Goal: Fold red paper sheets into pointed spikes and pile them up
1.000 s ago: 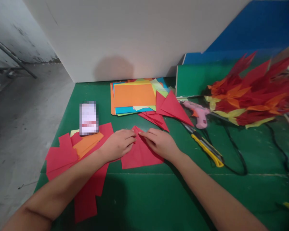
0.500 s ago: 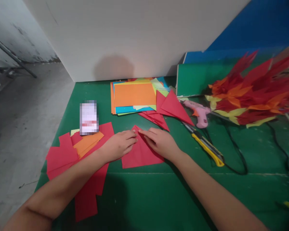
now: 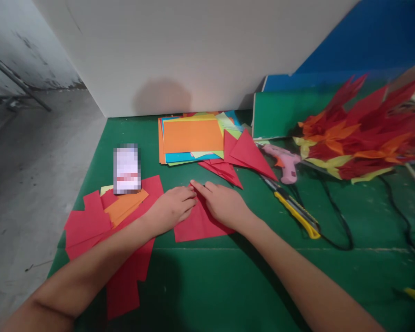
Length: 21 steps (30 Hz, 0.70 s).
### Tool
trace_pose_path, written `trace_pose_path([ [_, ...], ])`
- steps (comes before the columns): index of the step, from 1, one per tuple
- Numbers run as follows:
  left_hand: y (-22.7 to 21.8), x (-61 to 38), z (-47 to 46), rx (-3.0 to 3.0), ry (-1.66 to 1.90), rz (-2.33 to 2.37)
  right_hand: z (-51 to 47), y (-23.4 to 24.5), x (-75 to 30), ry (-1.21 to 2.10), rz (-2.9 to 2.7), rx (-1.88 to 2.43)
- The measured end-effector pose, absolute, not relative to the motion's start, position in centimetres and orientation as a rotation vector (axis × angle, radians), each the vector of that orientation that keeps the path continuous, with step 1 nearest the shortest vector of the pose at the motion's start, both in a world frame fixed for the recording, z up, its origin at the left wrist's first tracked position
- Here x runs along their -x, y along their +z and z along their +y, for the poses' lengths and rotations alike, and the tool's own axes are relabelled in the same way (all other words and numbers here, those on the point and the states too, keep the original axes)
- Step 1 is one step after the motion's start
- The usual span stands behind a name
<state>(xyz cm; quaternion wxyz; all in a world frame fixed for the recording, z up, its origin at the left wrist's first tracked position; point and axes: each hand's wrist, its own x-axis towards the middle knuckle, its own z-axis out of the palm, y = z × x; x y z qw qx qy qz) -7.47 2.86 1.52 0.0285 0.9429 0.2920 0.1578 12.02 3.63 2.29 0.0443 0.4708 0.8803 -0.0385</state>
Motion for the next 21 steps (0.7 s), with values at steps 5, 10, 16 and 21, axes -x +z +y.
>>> trace_pose_path([
  [5,2.3,6.9,1.9,-3.018,0.289,1.027,3.5,2.5,-11.7,-0.142,2.654,-1.478],
  [10,3.0,6.2,-0.1,-3.057,-0.087,1.246,3.6,2.6,-11.7,-0.16,2.643,-1.473],
  [16,3.3,5.4,-1.7,-2.984,-0.354,1.461,3.7,2.9,-11.6,-0.136,2.587,-1.453],
  [21,2.8,5.2,-2.1,-2.995,-0.416,1.548,3.6,3.0,-11.5,-0.133,2.566,-1.45],
])
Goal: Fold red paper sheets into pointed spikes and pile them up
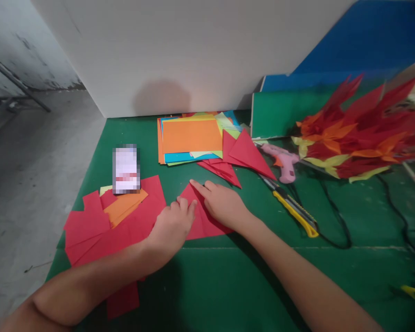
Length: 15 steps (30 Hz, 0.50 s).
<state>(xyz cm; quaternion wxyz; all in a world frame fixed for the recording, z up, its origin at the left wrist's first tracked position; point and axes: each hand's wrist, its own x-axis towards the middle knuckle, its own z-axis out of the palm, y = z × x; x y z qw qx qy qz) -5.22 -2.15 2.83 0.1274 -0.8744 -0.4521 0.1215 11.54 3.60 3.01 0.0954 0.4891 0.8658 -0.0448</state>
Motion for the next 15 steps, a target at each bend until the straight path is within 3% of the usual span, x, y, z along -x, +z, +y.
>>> trace_pose_path([
  [9,3.43,5.2,-1.55,2.677,0.504,-1.247,3.81,3.16,-12.08,-0.154,2.613,-1.272],
  [15,3.22,4.91,-1.59,2.677,0.424,-1.232,3.65,3.57,-11.82,-0.188,2.604,-1.245],
])
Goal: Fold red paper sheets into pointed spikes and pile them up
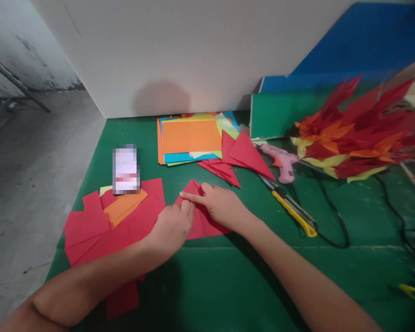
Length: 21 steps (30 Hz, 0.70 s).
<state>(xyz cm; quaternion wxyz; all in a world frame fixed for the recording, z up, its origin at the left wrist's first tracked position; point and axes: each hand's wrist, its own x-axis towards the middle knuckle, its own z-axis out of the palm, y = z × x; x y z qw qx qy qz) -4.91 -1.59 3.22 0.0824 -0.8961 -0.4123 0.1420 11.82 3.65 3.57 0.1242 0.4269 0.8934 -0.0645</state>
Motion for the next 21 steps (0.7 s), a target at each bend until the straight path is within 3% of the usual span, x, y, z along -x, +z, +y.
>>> trace_pose_path([
  [4,3.0,4.9,-1.9,2.599,0.302,-1.235,3.5,3.3,-11.7,-0.163,2.621,-1.311],
  [14,2.7,5.0,-2.2,2.549,0.394,-1.377,3.3,2.7,-11.1,-0.122,2.541,-1.487],
  [21,3.1,6.2,0.8,2.652,0.06,-1.646,3.3,1.9,-11.8,-0.213,2.703,-1.573],
])
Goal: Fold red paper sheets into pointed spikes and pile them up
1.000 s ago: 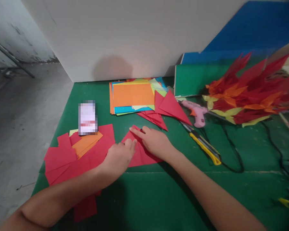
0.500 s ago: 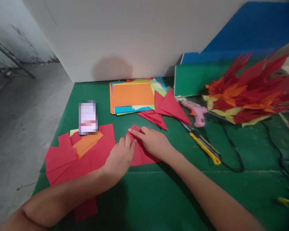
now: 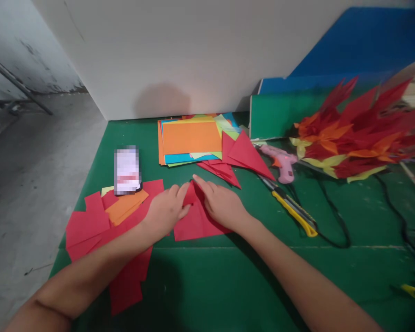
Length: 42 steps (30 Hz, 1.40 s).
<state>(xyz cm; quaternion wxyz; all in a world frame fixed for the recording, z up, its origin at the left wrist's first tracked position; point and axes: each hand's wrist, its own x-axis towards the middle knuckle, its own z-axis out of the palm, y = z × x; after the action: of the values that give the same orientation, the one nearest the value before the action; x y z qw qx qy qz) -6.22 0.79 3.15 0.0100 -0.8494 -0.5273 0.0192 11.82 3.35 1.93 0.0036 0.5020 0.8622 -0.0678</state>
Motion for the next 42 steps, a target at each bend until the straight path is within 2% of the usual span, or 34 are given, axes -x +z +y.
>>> trace_pose_path([
  [8,1.6,8.0,3.0,2.755,-0.92,-1.835,3.2,1.7,-12.0,-0.269,2.759,-1.622],
  [12,1.5,8.3,3.7,2.656,-1.117,-2.056,3.2,2.4,-11.7,-0.185,2.682,-1.526],
  [19,1.3,8.3,3.9,2.682,-1.262,-2.181,2.9,2.7,-11.9,-0.154,2.588,-1.522],
  [25,1.6,8.2,4.1,2.628,-1.547,-2.239,2.9,2.8,-11.8,-0.147,2.529,-1.513],
  [35,1.6,8.6,3.9,2.809,-1.217,-1.678,3.0,2.7,-11.9,-0.16,2.543,-1.507],
  [42,0.9,8.9,4.1,2.831,-1.049,-1.526,2.9,2.6,-11.8,-0.151,2.545,-1.518],
])
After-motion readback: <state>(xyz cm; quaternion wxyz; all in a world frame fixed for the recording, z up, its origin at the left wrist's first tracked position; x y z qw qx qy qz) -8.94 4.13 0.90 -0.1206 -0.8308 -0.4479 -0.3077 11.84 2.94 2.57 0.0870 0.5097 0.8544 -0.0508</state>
